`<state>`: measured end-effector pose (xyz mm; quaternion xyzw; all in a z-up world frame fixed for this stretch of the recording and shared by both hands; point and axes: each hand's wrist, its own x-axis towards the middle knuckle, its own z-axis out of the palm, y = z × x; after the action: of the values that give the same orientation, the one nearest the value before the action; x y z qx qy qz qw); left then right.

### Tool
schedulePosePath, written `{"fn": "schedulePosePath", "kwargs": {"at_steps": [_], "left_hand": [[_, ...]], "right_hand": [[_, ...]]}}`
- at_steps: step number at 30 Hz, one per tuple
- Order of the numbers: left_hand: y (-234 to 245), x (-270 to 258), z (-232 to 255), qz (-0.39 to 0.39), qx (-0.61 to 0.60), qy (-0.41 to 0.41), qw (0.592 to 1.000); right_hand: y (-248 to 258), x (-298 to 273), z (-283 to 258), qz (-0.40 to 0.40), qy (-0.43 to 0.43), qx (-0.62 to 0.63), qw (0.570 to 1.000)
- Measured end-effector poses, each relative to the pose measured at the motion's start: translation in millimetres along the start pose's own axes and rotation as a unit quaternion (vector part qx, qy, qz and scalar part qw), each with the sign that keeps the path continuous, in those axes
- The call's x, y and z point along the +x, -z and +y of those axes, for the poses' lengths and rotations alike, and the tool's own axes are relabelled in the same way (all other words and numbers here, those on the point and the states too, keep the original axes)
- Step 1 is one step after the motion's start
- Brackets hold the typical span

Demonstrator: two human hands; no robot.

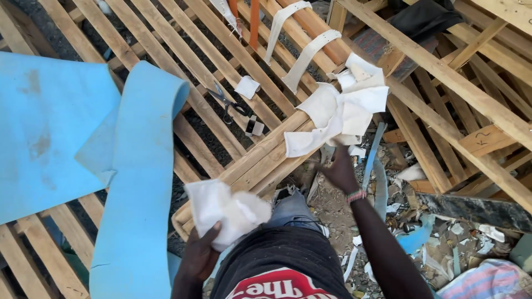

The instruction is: Cutting and trimming white fabric using scissors over a wooden furniture frame

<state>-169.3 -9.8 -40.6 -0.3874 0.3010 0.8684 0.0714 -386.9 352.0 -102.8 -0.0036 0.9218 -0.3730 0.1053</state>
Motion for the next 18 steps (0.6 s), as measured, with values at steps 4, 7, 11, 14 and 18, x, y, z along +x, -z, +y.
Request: {"fn": "schedulePosePath", "kwargs": {"at_steps": [4,7,11,14,18], "left_hand": [[-5,1,1,0.123,0.039,-0.01,0.992],[-40,2,-1,0.164,0.062,-0.083,0.981],[-102,21,-13,0.225,0.007,-0.066,0.972],[-129,47,-34,0.25,-0.023,-0.096,0.963],[-172,62,-52,0.235,-0.052,-0.044,0.969]], "right_hand": [[27,134,96,0.103,-0.006,-0.217,0.971],[58,207,95,0.019,-0.099,-0.232,0.967],[44,276,118,-0.08,-0.114,-0.173,0.975],[19,278,136,-0.082,-0.089,-0.255,0.959],[22,267,170,0.011,0.021,-0.187,0.982]]}}
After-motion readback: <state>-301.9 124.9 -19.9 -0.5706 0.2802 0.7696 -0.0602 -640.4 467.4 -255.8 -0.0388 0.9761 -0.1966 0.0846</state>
